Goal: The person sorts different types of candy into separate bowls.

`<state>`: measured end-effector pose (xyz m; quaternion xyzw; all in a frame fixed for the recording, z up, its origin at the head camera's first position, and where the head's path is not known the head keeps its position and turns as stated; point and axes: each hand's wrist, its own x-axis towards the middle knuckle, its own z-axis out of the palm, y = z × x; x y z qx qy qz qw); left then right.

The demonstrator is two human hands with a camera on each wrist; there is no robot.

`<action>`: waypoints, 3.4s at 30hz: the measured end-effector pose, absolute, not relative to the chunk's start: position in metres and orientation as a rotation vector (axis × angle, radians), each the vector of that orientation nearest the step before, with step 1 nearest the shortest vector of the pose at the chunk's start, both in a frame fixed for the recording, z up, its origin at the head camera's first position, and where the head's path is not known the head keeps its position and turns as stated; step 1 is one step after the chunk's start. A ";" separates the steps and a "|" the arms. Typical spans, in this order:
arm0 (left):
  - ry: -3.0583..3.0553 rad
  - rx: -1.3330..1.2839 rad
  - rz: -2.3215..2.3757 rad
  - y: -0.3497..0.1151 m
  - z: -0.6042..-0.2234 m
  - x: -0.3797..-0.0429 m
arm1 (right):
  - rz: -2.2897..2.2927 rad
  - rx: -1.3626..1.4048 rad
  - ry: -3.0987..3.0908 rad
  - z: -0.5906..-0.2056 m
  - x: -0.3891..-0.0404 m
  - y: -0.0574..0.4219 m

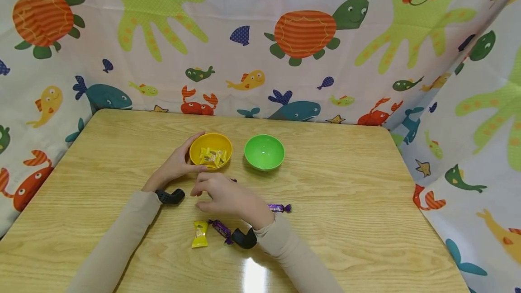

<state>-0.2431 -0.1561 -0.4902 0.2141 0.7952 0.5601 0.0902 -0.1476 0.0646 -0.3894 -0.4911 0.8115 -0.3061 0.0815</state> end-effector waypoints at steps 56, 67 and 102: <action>2.381 0.638 1.660 -0.157 -0.492 -0.245 | -0.501 -1.564 2.233 -0.431 -0.125 0.045; 2.361 0.638 1.682 -0.157 -0.490 -0.243 | -0.544 -1.586 2.283 -0.424 -0.128 0.047; 2.358 0.649 1.663 -0.157 -0.490 -0.242 | -0.882 -1.055 2.845 -0.397 -0.253 0.073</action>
